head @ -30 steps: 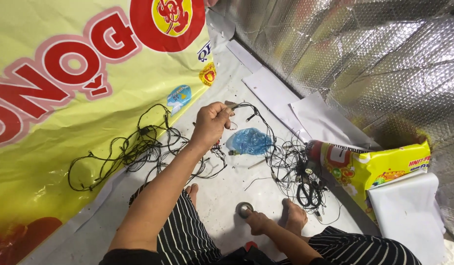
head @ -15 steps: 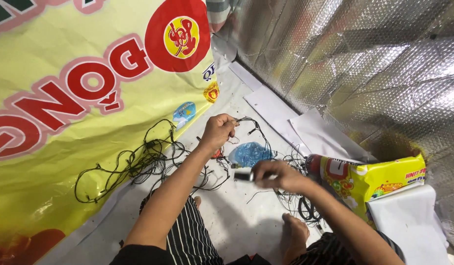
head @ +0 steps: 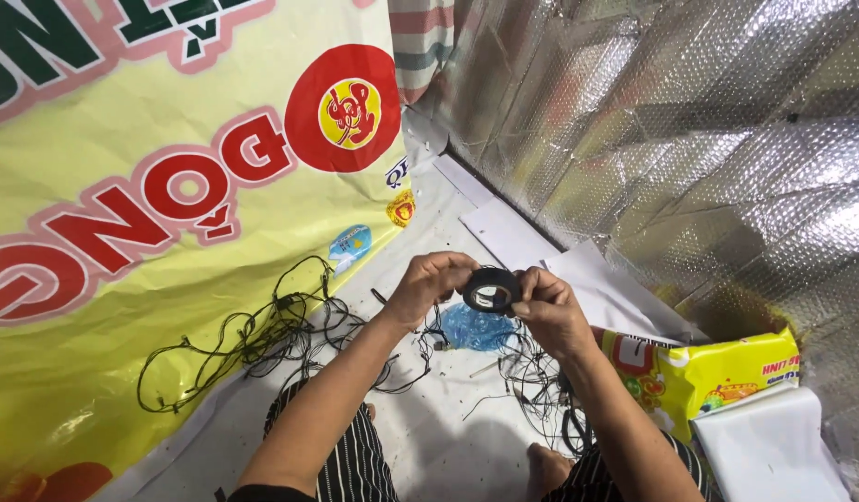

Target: Untangling and repairing thin electrical wires using electrical tape while sitting on the floor.

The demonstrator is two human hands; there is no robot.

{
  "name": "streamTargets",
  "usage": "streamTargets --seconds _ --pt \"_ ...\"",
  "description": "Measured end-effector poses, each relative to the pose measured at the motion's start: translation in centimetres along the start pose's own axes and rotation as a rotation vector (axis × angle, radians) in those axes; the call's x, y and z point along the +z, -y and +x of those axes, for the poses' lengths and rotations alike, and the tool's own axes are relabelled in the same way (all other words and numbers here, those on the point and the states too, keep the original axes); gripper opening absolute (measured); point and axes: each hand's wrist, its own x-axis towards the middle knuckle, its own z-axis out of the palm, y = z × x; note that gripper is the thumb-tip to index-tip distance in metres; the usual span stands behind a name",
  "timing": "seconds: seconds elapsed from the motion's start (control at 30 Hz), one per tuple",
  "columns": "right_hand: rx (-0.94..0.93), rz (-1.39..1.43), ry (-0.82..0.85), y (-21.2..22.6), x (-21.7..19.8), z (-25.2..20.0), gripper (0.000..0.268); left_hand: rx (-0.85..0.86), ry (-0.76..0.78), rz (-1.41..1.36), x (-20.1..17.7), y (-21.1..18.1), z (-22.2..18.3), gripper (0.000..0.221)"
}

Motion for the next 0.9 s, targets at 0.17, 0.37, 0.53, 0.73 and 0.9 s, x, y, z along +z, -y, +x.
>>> streamTargets --seconds 0.17,0.37,0.53,0.73,0.9 --pt "-0.052 -0.075 0.03 2.9 3.1 0.3 0.024 0.122 0.121 0.073 0.0 -0.5 -0.3 0.046" --pt "-0.091 -0.104 0.08 2.8 2.5 -0.1 0.022 0.231 0.134 0.158 0.4 -1.1 -0.5 0.045" --pt "-0.094 -0.096 0.131 4.0 3.6 0.1 0.015 0.203 0.154 0.08 0.2 -0.8 -0.2 0.038" --pt "-0.068 0.005 0.168 5.7 4.1 0.0 0.02 0.058 0.101 -0.064 0.2 0.1 -0.1 0.016" --pt "-0.047 -0.04 0.109 5.8 4.2 0.0 0.028 -0.061 0.073 -0.257 0.8 -0.4 -0.4 0.013"
